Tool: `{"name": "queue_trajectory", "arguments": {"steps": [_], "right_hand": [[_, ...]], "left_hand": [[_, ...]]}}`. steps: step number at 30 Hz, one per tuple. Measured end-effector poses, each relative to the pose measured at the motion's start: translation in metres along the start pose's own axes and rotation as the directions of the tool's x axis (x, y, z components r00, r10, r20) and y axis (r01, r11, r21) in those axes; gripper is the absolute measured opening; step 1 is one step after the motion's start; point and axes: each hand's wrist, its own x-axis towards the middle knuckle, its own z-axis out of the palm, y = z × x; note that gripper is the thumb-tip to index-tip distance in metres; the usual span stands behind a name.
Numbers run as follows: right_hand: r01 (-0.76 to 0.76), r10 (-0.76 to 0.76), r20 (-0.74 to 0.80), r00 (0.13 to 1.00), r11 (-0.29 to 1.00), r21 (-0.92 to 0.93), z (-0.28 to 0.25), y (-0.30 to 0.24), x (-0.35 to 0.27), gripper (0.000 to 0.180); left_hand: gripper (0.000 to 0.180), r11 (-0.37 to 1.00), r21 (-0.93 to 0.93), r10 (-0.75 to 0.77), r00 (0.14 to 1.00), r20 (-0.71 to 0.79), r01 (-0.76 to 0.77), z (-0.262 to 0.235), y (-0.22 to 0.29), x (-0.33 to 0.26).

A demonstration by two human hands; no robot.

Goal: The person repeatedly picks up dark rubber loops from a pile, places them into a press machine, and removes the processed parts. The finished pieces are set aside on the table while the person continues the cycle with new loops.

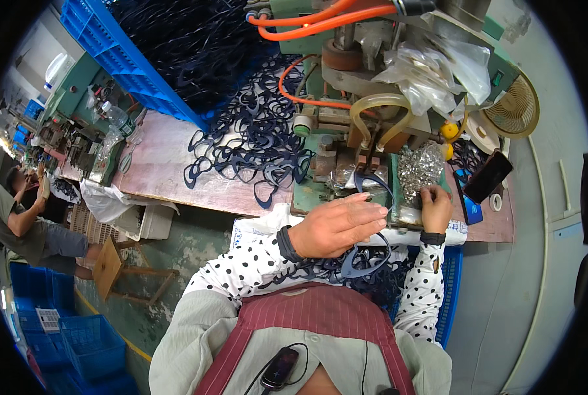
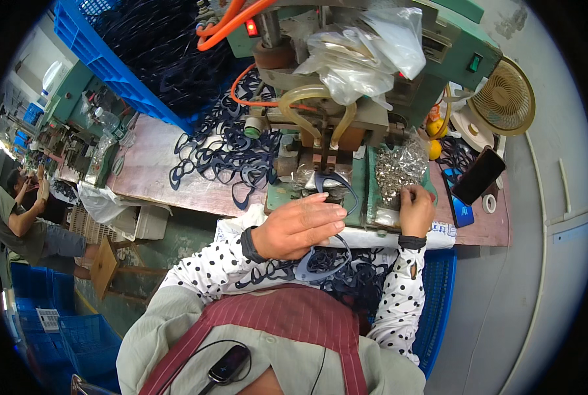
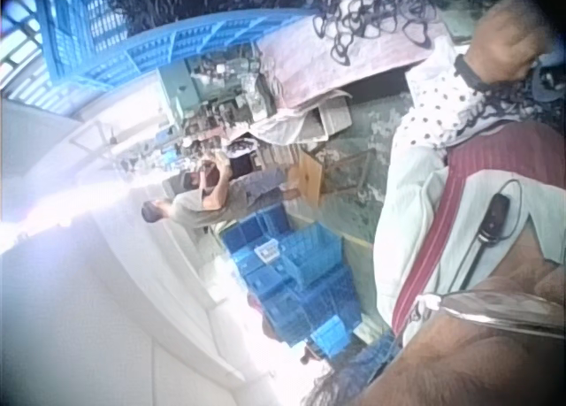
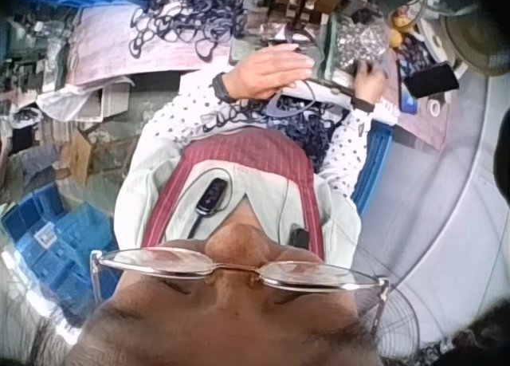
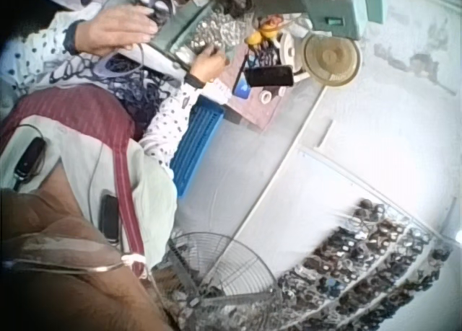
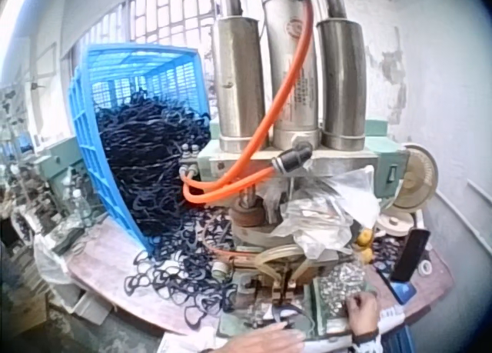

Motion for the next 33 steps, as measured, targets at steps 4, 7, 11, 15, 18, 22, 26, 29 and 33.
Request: {"name": "queue_trajectory", "arguments": {"steps": [4, 7, 11, 15, 18, 22, 26, 29, 33], "right_hand": [[0.027, -0.021, -0.088, 0.996, 0.998, 0.059, 0.005, 0.008, -0.001, 0.012], [-0.043, 0.053, -0.074, 0.996, 0.99, 0.135, 0.004, 0.001, -0.004, 0.012], [-0.025, 0.049, -0.16, 0.986, 0.988, 0.151, 0.006, 0.004, -0.007, 0.01], [-0.082, 0.124, -0.156, 0.98, 0.964, 0.252, 0.01, 0.0, -0.005, 0.01], [-0.104, 0.159, -0.142, 0.977, 0.938, 0.331, 0.01, 0.003, -0.006, 0.009], [0.027, 0.025, -0.174, 0.985, 0.956, 0.291, 0.002, -0.005, -0.003, 0.008], [-0.036, 0.05, -0.02, 0.999, 0.893, 0.448, -0.013, -0.043, 0.003, 0.013], [-0.04, -0.039, 0.109, 0.993, 0.766, 0.642, -0.029, -0.084, 0.001, 0.013], [-0.092, -0.077, 0.205, 0.976, 0.702, 0.706, -0.04, -0.129, -0.007, 0.016]], "left_hand": [[0.031, 0.993, 0.118, 0.011, 0.994, -0.107, 0.002, -0.012, -0.007, -0.02], [0.023, 0.875, 0.219, -0.313, 0.85, -0.423, 0.431, -0.016, -0.042, -0.052], [0.022, 0.514, 0.414, -0.61, 0.659, -0.44, 0.752, -0.022, -0.114, -0.064], [0.044, 0.193, 0.543, -0.869, 0.4, -0.293, 0.817, -0.004, -0.143, -0.081], [0.051, 0.089, 0.441, -0.949, 0.21, -0.235, 0.893, -0.011, -0.146, -0.071], [0.044, 0.325, 0.181, -0.863, 0.37, -0.345, 0.928, -0.033, -0.132, -0.075], [0.019, 0.035, -0.629, -0.994, 0.092, 0.059, 0.777, -0.053, -0.116, -0.081], [0.021, 0.135, -0.566, -0.991, 0.118, -0.067, 0.813, -0.057, -0.101, -0.08], [0.04, 0.374, -0.422, -0.905, 0.227, -0.359, 0.826, -0.052, -0.081, -0.057]]}}
